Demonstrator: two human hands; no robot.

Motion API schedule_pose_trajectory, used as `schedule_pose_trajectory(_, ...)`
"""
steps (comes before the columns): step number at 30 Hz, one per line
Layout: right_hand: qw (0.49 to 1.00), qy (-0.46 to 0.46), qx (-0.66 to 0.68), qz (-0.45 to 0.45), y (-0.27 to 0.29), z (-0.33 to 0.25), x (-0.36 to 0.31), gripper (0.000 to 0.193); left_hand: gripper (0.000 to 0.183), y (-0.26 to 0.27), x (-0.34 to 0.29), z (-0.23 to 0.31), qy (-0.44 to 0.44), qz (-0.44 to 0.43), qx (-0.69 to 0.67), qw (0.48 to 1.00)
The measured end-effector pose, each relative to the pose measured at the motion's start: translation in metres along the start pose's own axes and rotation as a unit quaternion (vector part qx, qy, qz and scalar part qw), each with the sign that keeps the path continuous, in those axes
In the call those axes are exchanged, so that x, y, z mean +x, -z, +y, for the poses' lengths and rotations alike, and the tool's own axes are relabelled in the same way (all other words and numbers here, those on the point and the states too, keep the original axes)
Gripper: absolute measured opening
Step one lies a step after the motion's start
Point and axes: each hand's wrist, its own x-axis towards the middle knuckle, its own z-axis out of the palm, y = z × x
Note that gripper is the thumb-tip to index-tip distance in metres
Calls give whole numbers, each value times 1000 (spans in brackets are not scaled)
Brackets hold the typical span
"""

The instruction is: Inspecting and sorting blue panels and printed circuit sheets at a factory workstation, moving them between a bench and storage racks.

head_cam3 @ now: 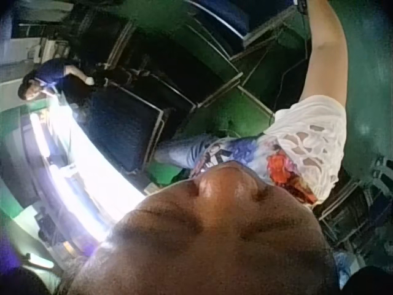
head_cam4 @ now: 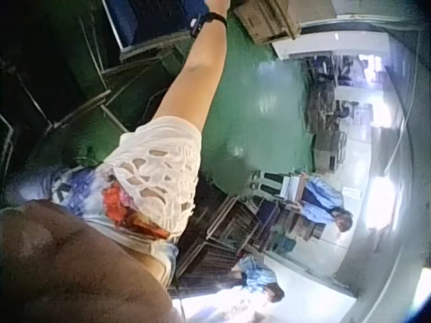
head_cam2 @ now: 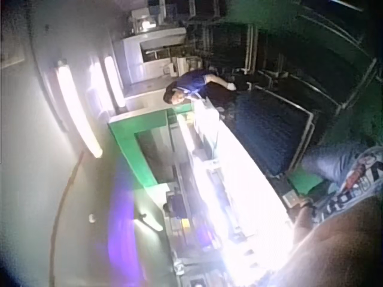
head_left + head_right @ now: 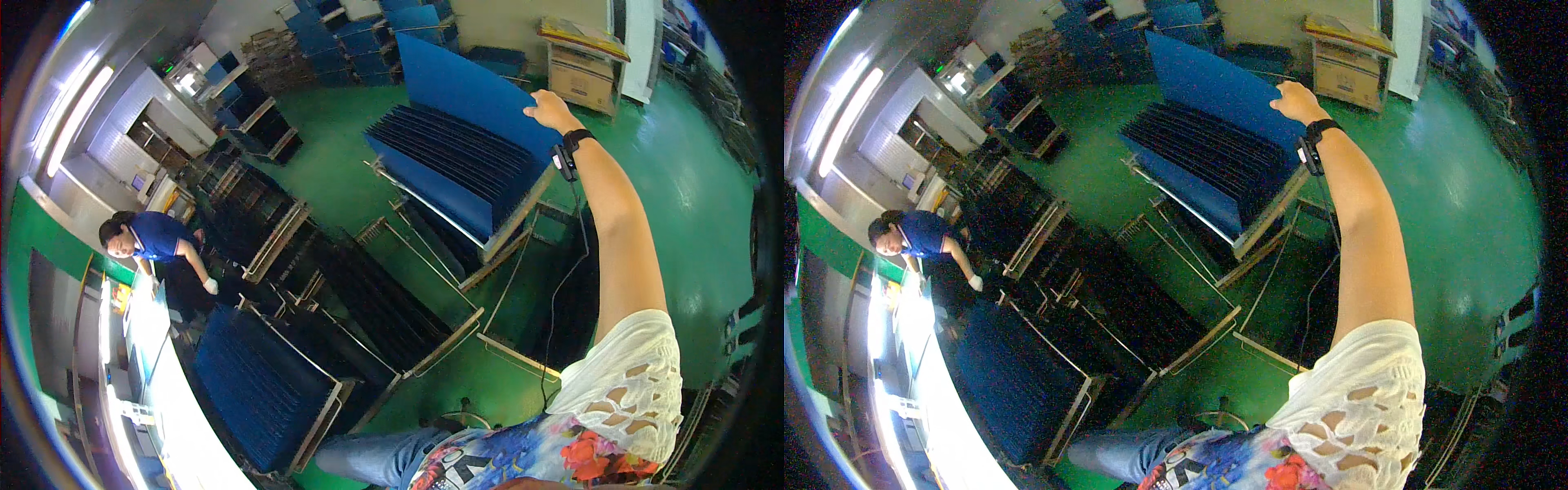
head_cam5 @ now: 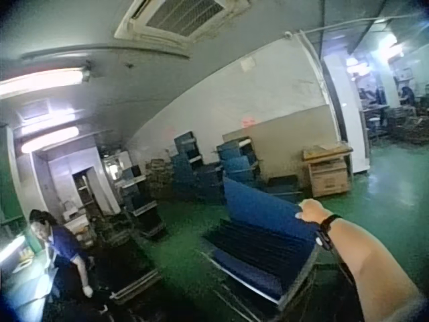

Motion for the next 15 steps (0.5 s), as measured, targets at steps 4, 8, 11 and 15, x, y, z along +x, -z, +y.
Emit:
schedule_pose_trajectory(4,1000,18,-3,-15,-4,-5,14,46,52,-8,3,9,6,-13,-18,1000)
schedule_pose_trajectory(8,998,26,-33,-46,-5,-23,20,42,52,-20,4,16,10,-30,-33,999)
schedule_pose_trajectory(11,998,44,-17,-50,-1,-11,28,39,52,-24,8,26,4,-36,-42,998)
schedule_pose_trajectory(15,997,39,8,-67,4,-20,32,36,53,-38,8,39,2,-56,-56,997)
